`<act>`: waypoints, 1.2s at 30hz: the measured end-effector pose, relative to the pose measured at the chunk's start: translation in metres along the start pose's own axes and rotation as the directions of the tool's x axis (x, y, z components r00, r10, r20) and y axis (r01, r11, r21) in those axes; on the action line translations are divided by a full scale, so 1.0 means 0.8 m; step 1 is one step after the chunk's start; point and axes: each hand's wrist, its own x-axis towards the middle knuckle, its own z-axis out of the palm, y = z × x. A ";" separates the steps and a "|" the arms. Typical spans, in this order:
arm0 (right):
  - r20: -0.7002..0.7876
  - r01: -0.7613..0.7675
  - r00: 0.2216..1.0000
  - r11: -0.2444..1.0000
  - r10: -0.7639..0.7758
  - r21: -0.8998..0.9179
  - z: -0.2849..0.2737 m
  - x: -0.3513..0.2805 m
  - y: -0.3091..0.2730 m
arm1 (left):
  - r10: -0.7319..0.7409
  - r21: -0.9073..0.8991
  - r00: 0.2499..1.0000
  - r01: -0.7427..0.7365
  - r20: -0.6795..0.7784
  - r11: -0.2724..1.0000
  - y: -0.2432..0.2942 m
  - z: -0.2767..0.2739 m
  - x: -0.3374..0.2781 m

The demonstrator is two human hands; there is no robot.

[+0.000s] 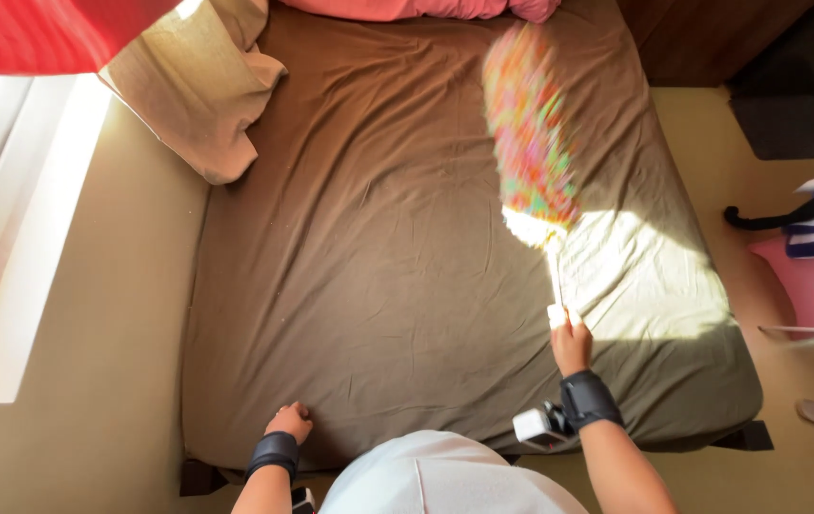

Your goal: The person uses a colorful duster to wipe a wall, then dusts the frame and stand of a black screen, and finally dusts the surface of a bed with a brown sheet. The duster is used continuously across these surfaces.

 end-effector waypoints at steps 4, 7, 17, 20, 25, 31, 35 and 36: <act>0.093 -0.047 0.995 0.674 -0.033 0.737 0.047 0.029 -0.076 | 0.047 -0.031 0.999 -0.046 0.020 0.998 0.025 -0.001 0.025; 0.136 0.182 0.907 0.663 -0.399 0.726 0.113 0.046 -0.007 | 0.140 -0.080 0.990 -0.140 -0.011 0.987 0.048 -0.005 0.025; 0.211 0.156 0.971 0.970 -0.115 -0.185 0.105 0.040 -0.123 | 0.123 -0.251 0.990 -0.138 -0.076 0.958 0.024 -0.001 0.005; 0.023 0.142 0.990 0.990 -0.141 -0.025 0.103 0.068 -0.167 | 0.063 -0.264 0.998 -0.064 -0.015 0.962 0.024 0.001 0.014; 0.172 -0.207 0.977 0.748 0.125 0.630 0.139 0.078 -0.113 | 0.047 -0.173 0.999 -0.049 -0.013 0.984 0.027 0.007 0.046; 0.273 -0.449 0.828 0.870 0.490 -0.202 0.137 0.024 0.103 | -0.001 -0.216 0.997 -0.014 -0.072 0.976 0.029 0.005 0.023; 0.035 -0.153 0.985 0.955 0.167 -0.256 0.065 0.070 0.080 | 0.006 -0.251 0.999 -0.018 -0.047 0.968 0.027 0.009 0.034; 0.093 -0.274 0.961 0.853 0.260 0.444 0.058 0.089 0.110 | 0.000 -0.226 0.999 -0.011 -0.049 0.974 0.029 0.013 0.034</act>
